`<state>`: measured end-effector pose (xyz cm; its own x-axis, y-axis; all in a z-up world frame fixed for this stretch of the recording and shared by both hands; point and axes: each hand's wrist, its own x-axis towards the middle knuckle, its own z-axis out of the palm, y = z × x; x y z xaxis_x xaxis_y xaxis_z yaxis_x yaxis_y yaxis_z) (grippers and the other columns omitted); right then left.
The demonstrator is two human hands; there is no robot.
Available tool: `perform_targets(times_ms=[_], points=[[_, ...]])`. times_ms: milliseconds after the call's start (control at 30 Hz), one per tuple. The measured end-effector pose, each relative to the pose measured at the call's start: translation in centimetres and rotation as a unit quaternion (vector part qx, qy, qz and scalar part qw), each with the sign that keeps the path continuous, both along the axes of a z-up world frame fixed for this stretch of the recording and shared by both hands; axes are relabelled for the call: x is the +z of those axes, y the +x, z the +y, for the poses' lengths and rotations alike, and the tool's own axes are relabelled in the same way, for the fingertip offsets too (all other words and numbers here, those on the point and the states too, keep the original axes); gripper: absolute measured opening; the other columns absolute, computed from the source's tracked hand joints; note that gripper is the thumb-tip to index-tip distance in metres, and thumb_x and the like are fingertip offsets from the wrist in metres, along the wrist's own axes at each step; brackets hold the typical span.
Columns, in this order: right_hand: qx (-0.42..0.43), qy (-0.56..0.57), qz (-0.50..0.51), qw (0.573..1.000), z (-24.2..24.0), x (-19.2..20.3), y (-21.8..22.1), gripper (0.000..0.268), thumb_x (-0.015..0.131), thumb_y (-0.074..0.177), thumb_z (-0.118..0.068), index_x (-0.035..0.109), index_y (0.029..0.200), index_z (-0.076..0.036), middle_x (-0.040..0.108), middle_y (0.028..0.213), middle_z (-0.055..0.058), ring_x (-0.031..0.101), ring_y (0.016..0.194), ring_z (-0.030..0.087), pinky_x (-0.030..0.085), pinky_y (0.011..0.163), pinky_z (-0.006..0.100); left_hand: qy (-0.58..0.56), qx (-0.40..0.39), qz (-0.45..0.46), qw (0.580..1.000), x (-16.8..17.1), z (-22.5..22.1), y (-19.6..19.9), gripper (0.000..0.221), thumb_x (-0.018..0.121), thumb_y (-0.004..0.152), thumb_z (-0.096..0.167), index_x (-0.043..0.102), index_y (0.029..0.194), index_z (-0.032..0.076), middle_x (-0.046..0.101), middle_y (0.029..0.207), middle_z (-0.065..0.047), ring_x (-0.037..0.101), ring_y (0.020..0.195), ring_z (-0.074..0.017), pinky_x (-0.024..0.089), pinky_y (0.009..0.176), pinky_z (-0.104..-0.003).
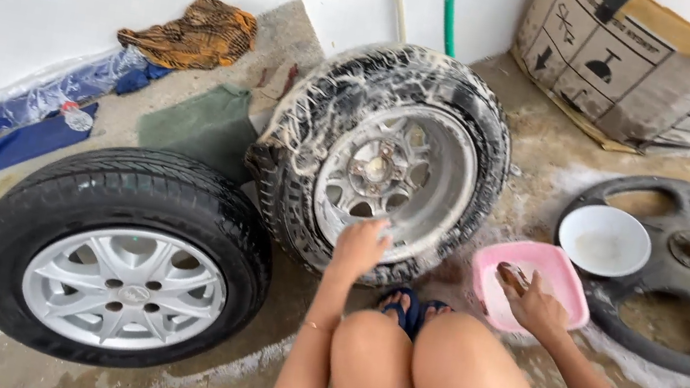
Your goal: The person scrubs a soapy car tire with a sponge, focusing on the rim and tire treads. They repeatedly dip the sponge into a pink basin of soapy water to continue cleaning the tire surface.
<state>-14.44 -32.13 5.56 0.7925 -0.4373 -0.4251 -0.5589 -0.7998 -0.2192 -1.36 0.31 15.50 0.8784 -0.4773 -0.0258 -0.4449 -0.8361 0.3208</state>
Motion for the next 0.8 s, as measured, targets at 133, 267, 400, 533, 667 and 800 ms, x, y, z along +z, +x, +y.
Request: perform_targets(times_ms=[133, 267, 400, 533, 667, 800], points=[[-0.035, 0.073, 0.000, 0.997, -1.7, -6.4, -1.1, 0.094, 0.039, 0.089, -0.077, 0.029, 0.153, -0.008, 0.065, 0.130, 0.032, 0.061, 0.128, 0.041, 0.046, 0.108, 0.047, -0.023, 0.026, 0.022, 0.999, 3.6, -1.6, -0.8, 0.042, 0.056, 0.097, 0.040, 0.066, 0.132, 0.021, 0.072, 0.121, -0.007, 0.067, 0.116, -0.0271, 0.051, 0.099, -0.045], [0.014, 0.097, -0.037, 0.995, -1.7, -9.7, 0.3, 0.085, 0.049, 0.088, -0.070, 0.041, 0.152, -0.015, 0.066, 0.130, 0.023, 0.061, 0.128, 0.038, 0.048, 0.108, 0.045, -0.010, 0.021, 0.039, 0.999, 5.0, -3.0, -0.2, 0.038, 0.058, 0.098, 0.034, 0.068, 0.131, 0.019, 0.073, 0.120, -0.006, 0.068, 0.116, -0.0245, 0.053, 0.097, -0.042], [0.003, 0.095, -0.002, 0.995, -3.6, -19.4, 3.0, 0.063, 0.033, 0.089, -0.079, 0.067, 0.129, -0.044, 0.077, 0.112, 0.015, 0.068, 0.118, 0.035, 0.054, 0.099, 0.049, -0.007, 0.009, 0.096, 0.995, 4.8, -7.8, 0.2, 0.040, 0.056, 0.099, 0.029, 0.065, 0.134, 0.011, 0.070, 0.124, -0.015, 0.065, 0.119, -0.0356, 0.051, 0.101, -0.051], [0.006, 0.027, -0.057, 0.998, -6.4, -24.6, 5.0, 0.045, 0.057, 0.087, -0.049, 0.061, 0.126, -0.029, 0.071, 0.109, 0.016, 0.071, 0.109, 0.036, 0.058, 0.090, 0.046, -0.013, -0.046, 0.156, 0.987, 3.6, -12.6, 0.2, 0.041, 0.056, 0.098, 0.027, 0.064, 0.134, 0.009, 0.070, 0.126, -0.018, 0.063, 0.122, -0.0400, 0.049, 0.103, -0.054], [-0.108, 0.023, -0.090, 0.990, -7.6, -28.1, 6.7, 0.086, 0.079, 0.080, -0.036, 0.031, 0.146, -0.009, 0.039, 0.140, 0.023, 0.052, 0.127, 0.048, 0.054, 0.097, 0.061, -0.014, -0.094, 0.195, 0.976, -2.4, -14.6, 2.6, 0.041, 0.055, 0.098, 0.027, 0.064, 0.134, 0.010, 0.069, 0.128, -0.014, 0.063, 0.123, -0.0362, 0.051, 0.102, -0.051], [-0.055, -0.008, 0.004, 0.998, -10.0, -38.9, 5.8, 0.073, 0.067, 0.085, -0.041, 0.051, 0.140, 0.004, 0.044, 0.145, 0.029, 0.052, 0.131, 0.051, 0.050, 0.099, 0.064, -0.024, -0.099, 0.210, 0.972, -4.3, -14.0, 4.2, 0.040, 0.056, 0.098, 0.027, 0.064, 0.134, 0.010, 0.070, 0.127, -0.014, 0.064, 0.122, -0.0358, 0.052, 0.101, -0.050]])
